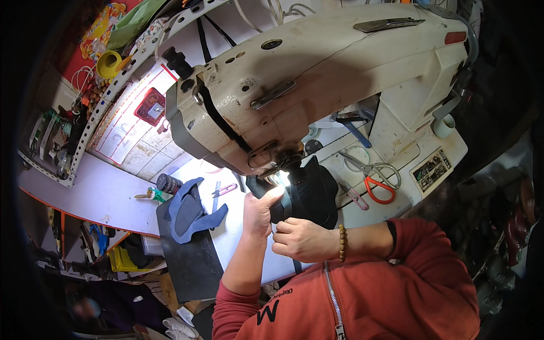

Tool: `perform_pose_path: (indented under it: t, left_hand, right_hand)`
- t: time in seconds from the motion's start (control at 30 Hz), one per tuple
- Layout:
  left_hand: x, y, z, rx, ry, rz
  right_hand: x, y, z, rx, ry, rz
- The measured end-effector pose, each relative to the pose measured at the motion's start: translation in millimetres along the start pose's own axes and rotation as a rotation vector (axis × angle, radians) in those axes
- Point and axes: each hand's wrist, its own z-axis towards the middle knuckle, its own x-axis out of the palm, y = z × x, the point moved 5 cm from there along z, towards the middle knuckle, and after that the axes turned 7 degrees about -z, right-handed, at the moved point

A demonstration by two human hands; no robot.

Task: The person cuts a black rubber mat with scissors, then aligns and sews a black fabric piece onto the mat using a sewing machine. The person handles the mat and fabric, trims edges, and guides the material under the needle.

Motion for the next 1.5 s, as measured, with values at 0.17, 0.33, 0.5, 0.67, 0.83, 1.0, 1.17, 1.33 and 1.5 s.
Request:
perform_pose_path:
  t: [0.17, 0.33, 0.5, 0.67, 0.83, 1.0, 1.17, 1.33, 1.5]
  left_hand:
    - [-1, -4, 3, 0.009, -0.037, 0.141]
    - [-1, -2, 5, -0.028, -0.039, 0.063]
    - [-4, 2, 7, -0.084, -0.038, -0.029]
    - [-8, 5, 9, -0.057, -0.031, -0.039]
    - [-11, 6, 8, -0.079, -0.061, -0.023]
    - [-5, 4, 7, -0.056, -0.01, -0.066]
    - [-9, 6, 7, -0.055, -0.062, -0.031]
    - [-9, 6, 6, -0.044, -0.047, -0.047]
    - [-6, 6, 6, -0.049, 0.009, -0.103]
  right_hand:
    - [1, 5, 2, -0.068, -0.028, 0.038]
    - [-4, 12, 4, -0.165, 0.179, 0.217]
    - [-95, -26, -15, -0.092, -0.316, 0.093]
    - [-291, -142, -79, 0.381, -0.676, -0.596]
    - [-446, -315, -98, 0.795, -0.228, -0.887]
    - [-472, -387, -134, 1.181, 0.197, -0.494]
    - [-466, -382, -150, 1.031, 0.16, -0.699]
    - [-460, -361, -180, 0.91, -0.066, -0.965]
    - [-442, -339, -208, 0.947, -0.625, -0.753]
